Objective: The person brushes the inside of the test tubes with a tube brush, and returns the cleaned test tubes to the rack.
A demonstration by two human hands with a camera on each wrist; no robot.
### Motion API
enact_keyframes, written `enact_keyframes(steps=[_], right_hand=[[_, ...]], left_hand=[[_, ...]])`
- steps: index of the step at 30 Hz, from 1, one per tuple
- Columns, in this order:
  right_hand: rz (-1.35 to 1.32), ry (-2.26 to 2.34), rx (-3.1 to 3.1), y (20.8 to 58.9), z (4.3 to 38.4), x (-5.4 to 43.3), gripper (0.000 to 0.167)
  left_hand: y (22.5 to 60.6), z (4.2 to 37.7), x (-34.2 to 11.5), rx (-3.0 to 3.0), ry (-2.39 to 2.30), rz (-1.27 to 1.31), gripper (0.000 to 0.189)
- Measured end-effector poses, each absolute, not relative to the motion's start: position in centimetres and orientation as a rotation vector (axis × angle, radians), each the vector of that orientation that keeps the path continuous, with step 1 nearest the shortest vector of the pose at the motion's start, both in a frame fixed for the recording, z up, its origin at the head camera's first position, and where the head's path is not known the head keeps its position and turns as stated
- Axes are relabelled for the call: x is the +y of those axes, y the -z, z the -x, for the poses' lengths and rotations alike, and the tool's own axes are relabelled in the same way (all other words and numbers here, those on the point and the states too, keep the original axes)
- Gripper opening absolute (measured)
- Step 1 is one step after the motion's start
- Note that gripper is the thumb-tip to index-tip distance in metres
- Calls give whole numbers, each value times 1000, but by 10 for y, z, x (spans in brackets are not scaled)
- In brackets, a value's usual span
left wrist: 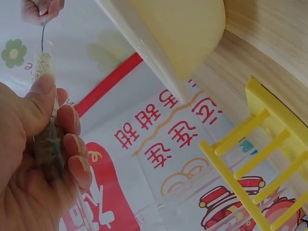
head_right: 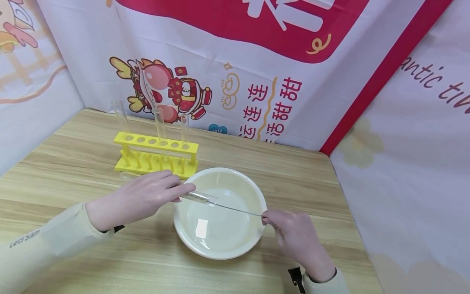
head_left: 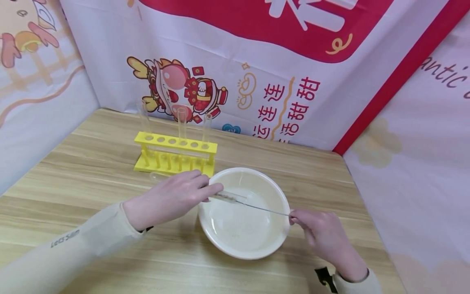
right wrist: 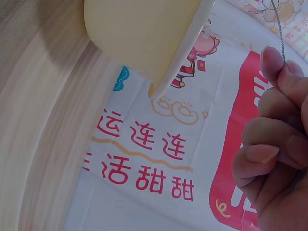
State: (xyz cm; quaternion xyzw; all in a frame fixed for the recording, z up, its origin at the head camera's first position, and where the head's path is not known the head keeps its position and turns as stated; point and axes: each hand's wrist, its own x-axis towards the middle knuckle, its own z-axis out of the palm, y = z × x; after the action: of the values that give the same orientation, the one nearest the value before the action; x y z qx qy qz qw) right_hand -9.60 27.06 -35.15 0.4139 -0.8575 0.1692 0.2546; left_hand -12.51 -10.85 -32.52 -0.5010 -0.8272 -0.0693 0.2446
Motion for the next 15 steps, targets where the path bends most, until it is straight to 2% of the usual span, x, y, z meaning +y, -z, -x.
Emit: enact_keyframes(steps=[15], right_hand=[[-1132, -462, -2328, 348, 92, 277, 39]], left_hand=[[323, 122, -117, -2250, 201, 1369, 46]])
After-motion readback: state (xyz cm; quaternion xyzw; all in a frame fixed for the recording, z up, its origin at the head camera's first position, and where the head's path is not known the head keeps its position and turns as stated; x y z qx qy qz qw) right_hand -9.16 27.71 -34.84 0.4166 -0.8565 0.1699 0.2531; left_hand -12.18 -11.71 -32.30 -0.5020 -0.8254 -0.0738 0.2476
